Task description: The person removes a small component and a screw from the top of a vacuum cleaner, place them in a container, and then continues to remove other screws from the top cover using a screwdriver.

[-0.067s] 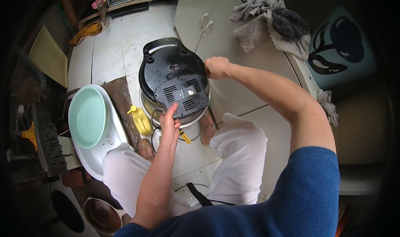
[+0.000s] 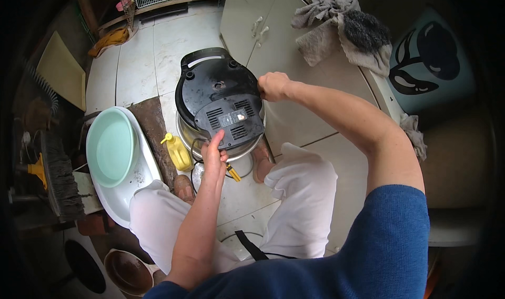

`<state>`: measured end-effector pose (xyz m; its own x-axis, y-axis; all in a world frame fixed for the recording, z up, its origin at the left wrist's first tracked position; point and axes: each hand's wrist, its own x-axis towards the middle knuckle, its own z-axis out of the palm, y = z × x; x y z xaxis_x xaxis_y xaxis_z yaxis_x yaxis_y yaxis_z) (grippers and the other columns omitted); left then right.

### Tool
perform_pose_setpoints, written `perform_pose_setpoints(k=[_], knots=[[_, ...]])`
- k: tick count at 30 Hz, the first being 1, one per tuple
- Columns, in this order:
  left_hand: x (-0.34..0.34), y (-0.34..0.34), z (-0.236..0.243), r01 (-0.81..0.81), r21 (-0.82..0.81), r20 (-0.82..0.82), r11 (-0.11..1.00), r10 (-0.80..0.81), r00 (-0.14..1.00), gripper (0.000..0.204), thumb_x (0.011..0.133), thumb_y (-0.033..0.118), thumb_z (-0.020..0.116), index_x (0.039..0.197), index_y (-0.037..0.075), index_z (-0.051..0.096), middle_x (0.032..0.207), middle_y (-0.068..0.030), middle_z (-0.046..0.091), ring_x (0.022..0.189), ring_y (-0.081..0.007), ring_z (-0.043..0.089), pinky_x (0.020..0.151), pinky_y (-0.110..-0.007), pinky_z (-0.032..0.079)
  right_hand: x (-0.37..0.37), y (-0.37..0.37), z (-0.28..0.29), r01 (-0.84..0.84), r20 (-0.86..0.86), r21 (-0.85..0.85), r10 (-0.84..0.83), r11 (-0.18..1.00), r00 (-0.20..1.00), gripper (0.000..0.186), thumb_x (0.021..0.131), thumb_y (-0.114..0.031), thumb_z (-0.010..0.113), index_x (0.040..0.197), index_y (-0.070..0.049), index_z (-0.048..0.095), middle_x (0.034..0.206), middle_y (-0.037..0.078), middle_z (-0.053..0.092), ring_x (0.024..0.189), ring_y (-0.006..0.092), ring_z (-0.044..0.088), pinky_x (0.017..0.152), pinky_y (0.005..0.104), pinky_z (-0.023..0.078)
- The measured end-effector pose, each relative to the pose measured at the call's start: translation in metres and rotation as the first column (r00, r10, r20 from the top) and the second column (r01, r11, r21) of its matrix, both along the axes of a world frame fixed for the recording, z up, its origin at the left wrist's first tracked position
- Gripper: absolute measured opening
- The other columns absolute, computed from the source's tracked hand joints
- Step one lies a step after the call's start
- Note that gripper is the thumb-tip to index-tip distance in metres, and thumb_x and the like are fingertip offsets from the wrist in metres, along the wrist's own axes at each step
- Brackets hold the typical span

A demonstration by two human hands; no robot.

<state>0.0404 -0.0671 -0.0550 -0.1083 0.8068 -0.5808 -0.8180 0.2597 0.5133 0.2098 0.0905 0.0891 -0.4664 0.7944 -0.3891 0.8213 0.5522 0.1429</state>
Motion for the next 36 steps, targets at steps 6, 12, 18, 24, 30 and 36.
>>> perform_pose_setpoints(k=[6,12,18,24,30,36], knots=[[-0.002,-0.001,-0.001,0.016,0.009,-0.012,1.000,-0.015,1.000,0.047,0.073,0.018,0.078,0.106,0.004,0.047,0.089,-0.0037,0.054,0.044,-0.0045,0.034,0.035,-0.019,0.021,0.002,0.003,0.000,-0.591,0.217,0.024,0.573,0.806,0.790,0.008,0.073,-0.016,0.064,0.070,-0.009,0.067,0.074,0.012,0.067,0.078,0.0325,0.066,0.068,0.0420,0.053],[-0.001,-0.001,0.002,0.026,0.051,-0.003,0.998,-0.026,1.000,0.050,0.074,0.020,0.078,0.108,0.004,0.045,0.090,-0.0045,0.054,0.046,-0.0050,0.034,0.036,-0.018,0.022,0.010,0.011,0.002,-0.617,0.147,0.044,0.606,0.786,0.782,0.008,0.072,-0.015,0.065,0.075,-0.009,0.069,0.076,0.008,0.069,0.081,0.0290,0.066,0.070,0.0405,0.053],[-0.002,-0.001,0.000,-0.008,-0.009,0.001,1.000,0.008,1.000,0.046,0.072,0.020,0.080,0.103,0.005,0.048,0.082,-0.0025,0.055,0.041,-0.0036,0.033,0.034,-0.019,0.020,-0.017,-0.011,0.004,0.301,0.021,0.084,-0.304,0.950,0.953,0.021,0.085,-0.022,0.059,0.093,-0.008,0.072,0.091,0.010,0.071,0.092,0.0264,0.067,0.082,0.0371,0.053],[0.001,-0.002,0.005,0.036,0.008,-0.009,0.999,-0.036,0.999,0.052,0.073,0.020,0.078,0.110,0.004,0.045,0.092,-0.0039,0.053,0.048,-0.0056,0.035,0.036,-0.017,0.023,-0.016,0.007,0.009,0.564,0.250,-0.133,-0.523,0.815,0.815,0.026,0.086,-0.026,0.057,0.098,-0.009,0.072,0.104,0.011,0.070,0.102,0.0269,0.065,0.087,0.0379,0.051],[-0.003,-0.003,0.003,0.024,-0.006,-0.022,1.000,-0.024,0.999,0.054,0.073,0.020,0.078,0.113,0.004,0.044,0.094,-0.0043,0.053,0.049,-0.0057,0.035,0.036,-0.017,0.023,-0.021,-0.018,0.001,0.291,0.112,0.192,-0.315,0.937,0.942,0.017,0.080,-0.013,0.058,0.087,-0.010,0.073,0.093,0.010,0.071,0.092,0.0281,0.068,0.080,0.0378,0.052],[0.001,-0.001,0.005,-0.019,-0.019,-0.011,1.000,0.019,1.000,0.048,0.071,0.019,0.080,0.100,0.004,0.045,0.081,-0.0038,0.054,0.040,-0.0046,0.032,0.034,-0.020,0.021,-0.020,-0.023,-0.006,-0.108,0.184,0.289,0.055,0.951,0.981,0.014,0.070,-0.005,0.062,0.080,-0.009,0.071,0.093,0.013,0.070,0.090,0.0304,0.068,0.072,0.0392,0.054]])
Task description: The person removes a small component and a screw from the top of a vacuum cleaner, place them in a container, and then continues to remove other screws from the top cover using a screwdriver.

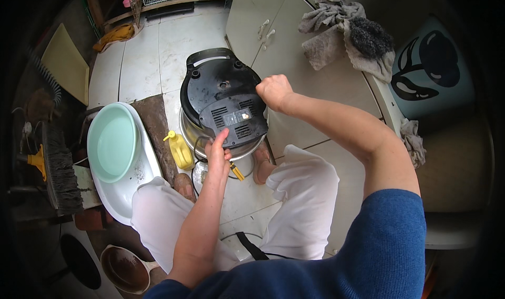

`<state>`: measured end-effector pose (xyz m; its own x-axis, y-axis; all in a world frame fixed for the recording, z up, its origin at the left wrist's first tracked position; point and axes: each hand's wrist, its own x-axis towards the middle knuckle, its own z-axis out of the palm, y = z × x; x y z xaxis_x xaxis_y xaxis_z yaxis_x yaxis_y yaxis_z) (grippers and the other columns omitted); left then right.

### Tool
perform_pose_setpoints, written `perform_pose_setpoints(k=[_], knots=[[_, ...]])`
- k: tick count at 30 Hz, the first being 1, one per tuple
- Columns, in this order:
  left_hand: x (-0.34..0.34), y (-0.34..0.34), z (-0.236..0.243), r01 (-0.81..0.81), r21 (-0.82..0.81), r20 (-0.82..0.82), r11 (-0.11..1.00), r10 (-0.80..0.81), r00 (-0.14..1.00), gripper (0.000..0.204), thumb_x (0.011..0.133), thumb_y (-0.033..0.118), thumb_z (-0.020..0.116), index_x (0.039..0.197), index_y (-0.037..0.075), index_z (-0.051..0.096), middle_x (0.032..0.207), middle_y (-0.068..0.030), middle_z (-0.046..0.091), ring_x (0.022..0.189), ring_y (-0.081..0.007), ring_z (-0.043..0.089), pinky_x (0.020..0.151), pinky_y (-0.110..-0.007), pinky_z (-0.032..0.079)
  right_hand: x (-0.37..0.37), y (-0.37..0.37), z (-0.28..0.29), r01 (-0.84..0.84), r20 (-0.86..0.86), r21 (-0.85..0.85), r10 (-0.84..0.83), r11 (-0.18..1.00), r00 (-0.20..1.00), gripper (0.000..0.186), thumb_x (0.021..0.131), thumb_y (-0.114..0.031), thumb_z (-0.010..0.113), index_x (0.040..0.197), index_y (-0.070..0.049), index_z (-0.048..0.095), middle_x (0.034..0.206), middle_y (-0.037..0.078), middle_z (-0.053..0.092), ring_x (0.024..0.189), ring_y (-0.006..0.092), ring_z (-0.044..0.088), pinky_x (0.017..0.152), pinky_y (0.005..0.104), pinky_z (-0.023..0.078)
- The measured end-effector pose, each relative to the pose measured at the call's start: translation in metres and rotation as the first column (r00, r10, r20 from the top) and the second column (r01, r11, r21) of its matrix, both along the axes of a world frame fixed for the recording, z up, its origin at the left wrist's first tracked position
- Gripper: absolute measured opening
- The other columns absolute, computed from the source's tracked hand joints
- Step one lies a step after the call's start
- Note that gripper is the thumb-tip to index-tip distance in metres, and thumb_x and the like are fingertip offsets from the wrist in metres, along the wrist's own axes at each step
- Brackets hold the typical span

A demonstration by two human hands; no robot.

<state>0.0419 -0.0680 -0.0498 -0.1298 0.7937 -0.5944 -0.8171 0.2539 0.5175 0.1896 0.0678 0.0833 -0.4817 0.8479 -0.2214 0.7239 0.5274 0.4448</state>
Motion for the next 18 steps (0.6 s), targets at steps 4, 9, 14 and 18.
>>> perform_pose_setpoints(k=[4,9,14,18], knots=[[0.001,0.001,-0.002,0.009,0.006,-0.007,1.000,-0.009,1.000,0.048,0.071,0.019,0.080,0.100,0.004,0.045,0.080,-0.0035,0.054,0.039,-0.0043,0.032,0.034,-0.020,0.021,0.006,0.003,0.004,0.018,-0.017,-0.044,-0.019,0.999,1.000,0.014,0.074,-0.006,0.062,0.084,-0.008,0.071,0.093,0.013,0.070,0.091,0.0304,0.067,0.075,0.0397,0.054],[-0.003,0.000,-0.001,-0.021,0.001,0.012,1.000,0.021,1.000,0.048,0.070,0.019,0.081,0.100,0.004,0.045,0.078,-0.0027,0.053,0.039,-0.0038,0.031,0.034,-0.020,0.020,-0.008,0.002,0.018,0.362,-0.050,-0.178,-0.376,0.915,0.925,0.023,0.082,-0.024,0.065,0.095,-0.005,0.070,0.099,0.015,0.068,0.097,0.0332,0.065,0.082,0.0406,0.053],[0.004,0.002,0.002,-0.011,0.010,0.011,1.000,0.011,1.000,0.048,0.070,0.019,0.081,0.100,0.005,0.045,0.078,-0.0023,0.052,0.039,-0.0037,0.031,0.034,-0.020,0.020,0.005,0.021,0.007,0.543,0.051,-0.253,-0.550,0.801,0.834,0.026,0.077,-0.014,0.067,0.101,-0.006,0.071,0.104,0.015,0.068,0.100,0.0335,0.065,0.085,0.0384,0.052],[-0.001,0.000,-0.001,-0.017,0.004,0.005,1.000,0.017,1.000,0.048,0.070,0.019,0.081,0.100,0.005,0.045,0.078,-0.0022,0.052,0.039,-0.0037,0.031,0.034,-0.020,0.020,-0.002,0.011,0.015,0.467,-0.049,-0.221,-0.488,0.856,0.871,0.022,0.077,-0.009,0.063,0.098,-0.006,0.071,0.101,0.016,0.069,0.099,0.0333,0.065,0.083,0.0390,0.053]])
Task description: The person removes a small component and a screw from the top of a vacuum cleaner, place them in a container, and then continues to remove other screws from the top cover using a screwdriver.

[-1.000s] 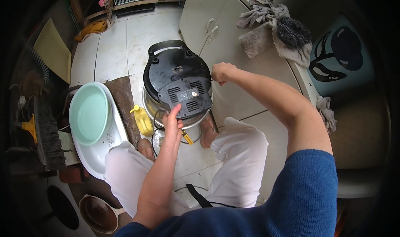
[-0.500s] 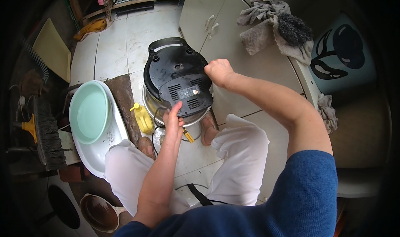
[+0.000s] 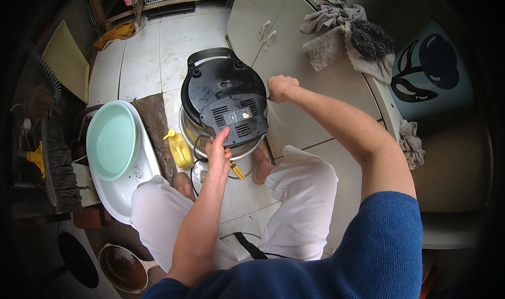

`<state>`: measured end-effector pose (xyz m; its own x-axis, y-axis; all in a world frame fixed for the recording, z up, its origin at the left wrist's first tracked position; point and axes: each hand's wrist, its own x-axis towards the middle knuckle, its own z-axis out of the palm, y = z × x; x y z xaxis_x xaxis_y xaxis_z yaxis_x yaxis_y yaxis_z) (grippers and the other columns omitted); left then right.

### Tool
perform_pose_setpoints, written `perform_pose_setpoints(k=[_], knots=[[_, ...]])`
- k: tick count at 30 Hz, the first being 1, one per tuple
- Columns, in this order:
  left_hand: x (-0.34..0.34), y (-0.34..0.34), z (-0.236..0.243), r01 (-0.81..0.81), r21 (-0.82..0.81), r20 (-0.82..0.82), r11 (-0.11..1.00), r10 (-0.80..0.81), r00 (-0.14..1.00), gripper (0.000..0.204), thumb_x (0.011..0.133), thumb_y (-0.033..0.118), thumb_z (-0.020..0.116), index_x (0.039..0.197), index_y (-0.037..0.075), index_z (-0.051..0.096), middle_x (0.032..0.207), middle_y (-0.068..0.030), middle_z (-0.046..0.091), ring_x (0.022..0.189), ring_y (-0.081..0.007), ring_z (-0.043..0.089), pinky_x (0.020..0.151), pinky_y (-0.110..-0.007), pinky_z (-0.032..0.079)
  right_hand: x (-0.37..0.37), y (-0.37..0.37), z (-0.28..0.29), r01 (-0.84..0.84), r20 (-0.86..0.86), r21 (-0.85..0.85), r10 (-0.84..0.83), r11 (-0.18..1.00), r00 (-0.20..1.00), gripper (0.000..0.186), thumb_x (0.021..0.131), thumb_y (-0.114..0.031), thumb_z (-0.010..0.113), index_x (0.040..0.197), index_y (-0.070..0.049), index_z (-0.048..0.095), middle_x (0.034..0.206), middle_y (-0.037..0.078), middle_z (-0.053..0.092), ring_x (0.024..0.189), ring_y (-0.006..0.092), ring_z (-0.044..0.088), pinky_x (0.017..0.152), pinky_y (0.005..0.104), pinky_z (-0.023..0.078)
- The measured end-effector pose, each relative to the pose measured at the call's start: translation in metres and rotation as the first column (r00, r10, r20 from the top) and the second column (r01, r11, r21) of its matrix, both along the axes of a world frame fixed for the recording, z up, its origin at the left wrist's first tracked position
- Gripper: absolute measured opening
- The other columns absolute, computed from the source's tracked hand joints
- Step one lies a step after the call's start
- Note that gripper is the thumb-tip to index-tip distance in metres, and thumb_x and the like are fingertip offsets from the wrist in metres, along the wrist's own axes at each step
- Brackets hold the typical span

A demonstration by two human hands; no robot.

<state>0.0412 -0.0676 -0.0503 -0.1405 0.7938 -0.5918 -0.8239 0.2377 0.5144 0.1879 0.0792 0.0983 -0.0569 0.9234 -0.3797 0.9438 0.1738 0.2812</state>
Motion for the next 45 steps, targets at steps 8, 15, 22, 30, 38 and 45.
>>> perform_pose_setpoints(k=[8,15,22,30,38,45], knots=[[0.002,0.000,0.002,0.000,0.016,0.003,1.000,0.000,1.000,0.048,0.071,0.019,0.080,0.102,0.004,0.047,0.079,-0.0018,0.053,0.040,-0.0032,0.031,0.034,-0.020,0.020,0.005,-0.015,0.005,-0.290,0.141,0.026,0.283,0.957,0.949,0.016,0.082,-0.017,0.064,0.094,-0.009,0.071,0.095,0.014,0.069,0.095,0.0314,0.066,0.080,0.0407,0.054],[0.004,0.001,0.002,0.004,0.007,0.006,1.000,-0.004,1.000,0.047,0.071,0.019,0.080,0.102,0.004,0.047,0.080,-0.0024,0.054,0.041,-0.0032,0.032,0.034,-0.020,0.020,0.004,0.001,0.003,0.088,0.044,-0.058,-0.086,0.994,0.995,0.028,0.083,-0.024,0.063,0.106,-0.009,0.069,0.111,0.013,0.066,0.106,0.0317,0.063,0.087,0.0402,0.051],[0.000,0.000,0.002,0.002,-0.004,-0.004,1.000,-0.002,1.000,0.046,0.071,0.018,0.079,0.101,0.004,0.047,0.079,-0.0026,0.054,0.040,-0.0031,0.032,0.034,-0.019,0.020,0.000,-0.007,0.010,0.006,-0.011,0.031,-0.006,0.999,1.000,0.021,0.078,-0.016,0.065,0.098,-0.008,0.069,0.104,0.014,0.068,0.101,0.0314,0.064,0.085,0.0398,0.052],[0.002,0.001,0.001,0.003,-0.003,-0.004,1.000,-0.003,1.000,0.047,0.071,0.018,0.079,0.102,0.003,0.047,0.079,-0.0028,0.054,0.040,-0.0033,0.032,0.034,-0.020,0.021,-0.005,-0.010,0.010,-0.122,-0.005,0.067,0.123,0.990,0.992,0.021,0.080,-0.023,0.069,0.096,-0.008,0.070,0.102,0.014,0.068,0.099,0.0317,0.065,0.082,0.0392,0.053],[0.002,0.001,0.002,0.000,-0.006,-0.004,1.000,0.000,1.000,0.048,0.071,0.018,0.079,0.103,0.004,0.046,0.081,-0.0027,0.054,0.040,-0.0035,0.032,0.034,-0.020,0.020,-0.002,-0.007,0.005,0.026,0.007,0.063,-0.026,0.998,1.000,0.031,0.085,-0.034,0.067,0.103,-0.008,0.069,0.107,0.012,0.068,0.102,0.0319,0.064,0.085,0.0397,0.052],[0.001,0.000,0.002,0.023,-0.014,-0.006,1.000,-0.023,1.000,0.050,0.071,0.019,0.079,0.105,0.005,0.046,0.085,-0.0034,0.054,0.043,-0.0039,0.033,0.034,-0.019,0.021,0.008,-0.007,-0.001,-0.033,-0.054,0.106,0.039,0.994,0.998,0.031,0.076,-0.028,0.075,0.096,-0.006,0.069,0.103,0.014,0.068,0.100,0.0325,0.064,0.082,0.0408,0.053]])
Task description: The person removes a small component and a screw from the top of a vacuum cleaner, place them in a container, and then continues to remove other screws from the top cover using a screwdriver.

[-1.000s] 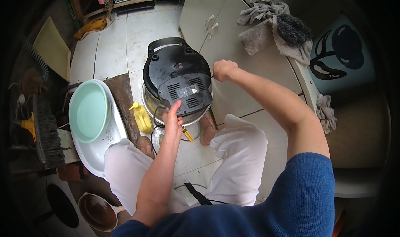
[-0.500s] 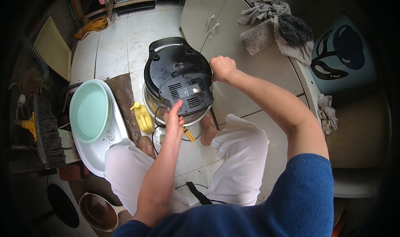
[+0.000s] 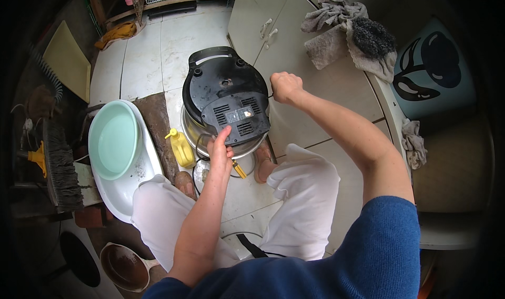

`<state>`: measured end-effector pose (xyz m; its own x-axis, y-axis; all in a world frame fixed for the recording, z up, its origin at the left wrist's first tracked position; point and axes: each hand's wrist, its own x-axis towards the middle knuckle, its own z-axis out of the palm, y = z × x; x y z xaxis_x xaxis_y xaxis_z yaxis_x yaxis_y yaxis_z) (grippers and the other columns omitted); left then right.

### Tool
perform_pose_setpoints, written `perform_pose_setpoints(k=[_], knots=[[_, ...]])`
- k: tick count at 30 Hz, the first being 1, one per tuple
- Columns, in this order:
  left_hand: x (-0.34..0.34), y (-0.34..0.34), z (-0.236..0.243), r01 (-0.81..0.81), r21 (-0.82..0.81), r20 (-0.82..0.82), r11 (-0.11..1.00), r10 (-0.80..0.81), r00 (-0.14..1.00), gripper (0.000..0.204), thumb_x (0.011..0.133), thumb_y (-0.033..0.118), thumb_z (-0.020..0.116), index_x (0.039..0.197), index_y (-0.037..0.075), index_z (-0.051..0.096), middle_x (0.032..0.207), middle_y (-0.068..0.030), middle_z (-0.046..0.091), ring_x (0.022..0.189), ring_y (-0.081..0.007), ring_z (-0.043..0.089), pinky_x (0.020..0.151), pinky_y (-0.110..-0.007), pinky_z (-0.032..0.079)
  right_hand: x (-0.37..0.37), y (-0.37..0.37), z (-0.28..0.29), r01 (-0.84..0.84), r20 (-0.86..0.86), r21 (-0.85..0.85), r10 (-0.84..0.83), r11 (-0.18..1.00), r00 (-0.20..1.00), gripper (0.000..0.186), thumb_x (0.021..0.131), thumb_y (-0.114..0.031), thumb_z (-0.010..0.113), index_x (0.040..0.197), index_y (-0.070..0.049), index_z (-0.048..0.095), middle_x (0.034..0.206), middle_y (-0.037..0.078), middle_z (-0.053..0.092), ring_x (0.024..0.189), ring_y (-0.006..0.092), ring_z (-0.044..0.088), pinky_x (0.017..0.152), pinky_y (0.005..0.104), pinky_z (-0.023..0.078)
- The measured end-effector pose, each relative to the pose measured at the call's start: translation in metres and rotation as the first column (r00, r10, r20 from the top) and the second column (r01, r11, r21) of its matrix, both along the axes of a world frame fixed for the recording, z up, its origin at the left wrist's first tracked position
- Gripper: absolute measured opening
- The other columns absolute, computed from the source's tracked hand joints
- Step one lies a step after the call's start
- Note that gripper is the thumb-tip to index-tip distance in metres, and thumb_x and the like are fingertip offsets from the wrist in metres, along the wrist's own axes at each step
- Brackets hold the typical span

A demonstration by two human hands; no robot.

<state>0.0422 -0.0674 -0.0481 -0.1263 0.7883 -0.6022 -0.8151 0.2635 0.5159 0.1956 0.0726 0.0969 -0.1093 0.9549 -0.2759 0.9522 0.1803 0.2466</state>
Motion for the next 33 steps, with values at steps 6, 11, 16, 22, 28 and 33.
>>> perform_pose_setpoints(k=[6,11,16,22,28,33], knots=[[-0.001,0.000,0.000,0.013,-0.010,-0.005,1.000,-0.013,1.000,0.052,0.072,0.020,0.079,0.108,0.005,0.045,0.088,-0.0041,0.053,0.045,-0.0045,0.033,0.035,-0.018,0.022,-0.002,0.001,0.005,0.044,-0.017,-0.102,-0.046,0.994,0.999,0.029,0.079,-0.026,0.072,0.100,-0.006,0.068,0.106,0.015,0.067,0.103,0.0331,0.063,0.084,0.0411,0.052],[0.002,0.000,0.004,-0.026,0.001,0.009,1.000,0.026,1.000,0.046,0.071,0.018,0.080,0.100,0.004,0.047,0.081,-0.0030,0.055,0.040,-0.0032,0.031,0.034,-0.019,0.020,0.000,0.001,-0.001,0.158,-0.044,-0.064,-0.160,0.985,0.986,0.029,0.082,-0.026,0.068,0.103,-0.005,0.068,0.109,0.015,0.066,0.107,0.0335,0.061,0.089,0.0411,0.050],[-0.002,-0.001,0.000,0.038,0.011,0.009,0.999,-0.038,0.999,0.058,0.072,0.020,0.078,0.113,0.005,0.041,0.093,-0.0050,0.052,0.047,-0.0052,0.034,0.035,-0.017,0.024,-0.006,-0.004,0.005,0.114,-0.005,-0.065,-0.115,0.991,0.993,0.023,0.082,-0.017,0.066,0.101,-0.005,0.068,0.108,0.015,0.067,0.105,0.0336,0.062,0.087,0.0411,0.051],[0.003,0.000,0.001,-0.021,-0.006,0.003,1.000,0.021,1.000,0.047,0.071,0.019,0.080,0.101,0.005,0.047,0.081,-0.0029,0.054,0.040,-0.0033,0.032,0.034,-0.020,0.021,0.005,-0.001,-0.007,-0.020,-0.015,0.037,0.021,0.999,1.000,0.019,0.076,-0.014,0.072,0.092,-0.005,0.067,0.101,0.014,0.068,0.097,0.0328,0.065,0.080,0.0395,0.054],[-0.001,-0.001,-0.002,0.034,0.010,0.012,0.999,-0.034,0.999,0.054,0.073,0.020,0.078,0.111,0.005,0.043,0.091,-0.0044,0.052,0.048,-0.0050,0.035,0.035,-0.017,0.024,-0.002,-0.001,-0.001,0.039,0.035,-0.068,-0.037,0.997,0.999,0.031,0.077,-0.030,0.073,0.096,-0.005,0.069,0.098,0.017,0.068,0.097,0.0339,0.064,0.081,0.0415,0.053],[0.002,0.000,-0.001,0.022,0.002,0.005,1.000,-0.022,1.000,0.052,0.072,0.020,0.079,0.108,0.005,0.044,0.088,-0.0038,0.053,0.046,-0.0044,0.034,0.035,-0.018,0.023,0.003,0.007,-0.010,0.105,0.037,-0.099,-0.102,0.990,0.994,0.023,0.081,-0.015,0.063,0.101,-0.005,0.069,0.106,0.015,0.067,0.103,0.0311,0.064,0.085,0.0372,0.052]])
